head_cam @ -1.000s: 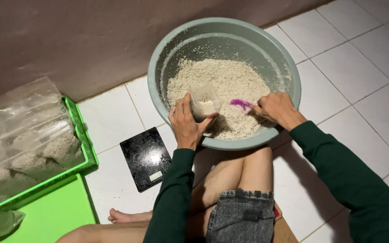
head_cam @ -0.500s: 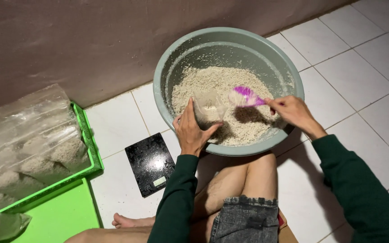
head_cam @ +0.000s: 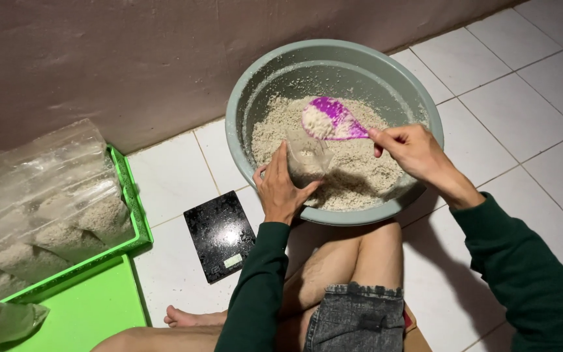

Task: Filling small plastic bags with granular food material from a large basin, weighing them on a digital scale, and organizing them in a tray.

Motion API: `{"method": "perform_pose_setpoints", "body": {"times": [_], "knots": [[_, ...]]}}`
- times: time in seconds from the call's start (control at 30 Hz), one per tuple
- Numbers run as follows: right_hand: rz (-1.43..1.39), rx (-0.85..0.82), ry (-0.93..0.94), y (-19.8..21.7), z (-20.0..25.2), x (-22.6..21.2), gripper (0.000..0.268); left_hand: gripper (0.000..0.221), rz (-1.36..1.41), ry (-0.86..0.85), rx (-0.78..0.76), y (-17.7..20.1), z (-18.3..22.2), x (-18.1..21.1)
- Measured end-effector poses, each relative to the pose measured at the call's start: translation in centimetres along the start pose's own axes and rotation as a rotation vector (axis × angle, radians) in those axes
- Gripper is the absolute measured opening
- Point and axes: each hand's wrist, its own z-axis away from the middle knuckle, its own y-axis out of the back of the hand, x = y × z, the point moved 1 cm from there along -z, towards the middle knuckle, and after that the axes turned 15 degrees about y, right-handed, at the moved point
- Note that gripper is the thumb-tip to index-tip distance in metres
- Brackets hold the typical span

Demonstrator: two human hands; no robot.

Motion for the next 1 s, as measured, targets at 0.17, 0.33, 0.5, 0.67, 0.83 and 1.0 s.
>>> {"method": "perform_pose_setpoints", "body": {"times": [0.17, 0.33, 0.5, 0.67, 0.83, 1.0], "knots": [[0.132, 0.013, 0.005, -0.8, 0.7, -0.2, 0.037, 0.115, 0.006, 0.002, -0.02, 0.6, 0.2, 0.5], [0.435, 0.096, 0.227, -1.4, 1.5, -1.5, 0.042, 0.113, 0.016, 0.002, -0.024, 0.5, 0.3, 0.4], [1.029, 0.281, 0.652, -2.6, 2.2, -0.8, 0.033, 0.113, -0.01, -0.02, 0.023, 0.0, 0.2, 0.2], [1.014, 0.308, 0.71, -2.3, 2.3, -0.3, 0.03, 0.114, -0.005, -0.022, 0.034, 0.3, 0.2, 0.5], [0.735, 0.322, 0.534, -0.8, 2.5, 0.8, 0.026, 0.114, -0.001, -0.023, 0.044, -0.2, 0.1, 0.0], [0.392, 0.265, 0.154, -0.2, 1.9, 8.7, 0.031, 0.115, -0.004, -0.029, 0.057, -0.2, 0.2, 0.1]]}}
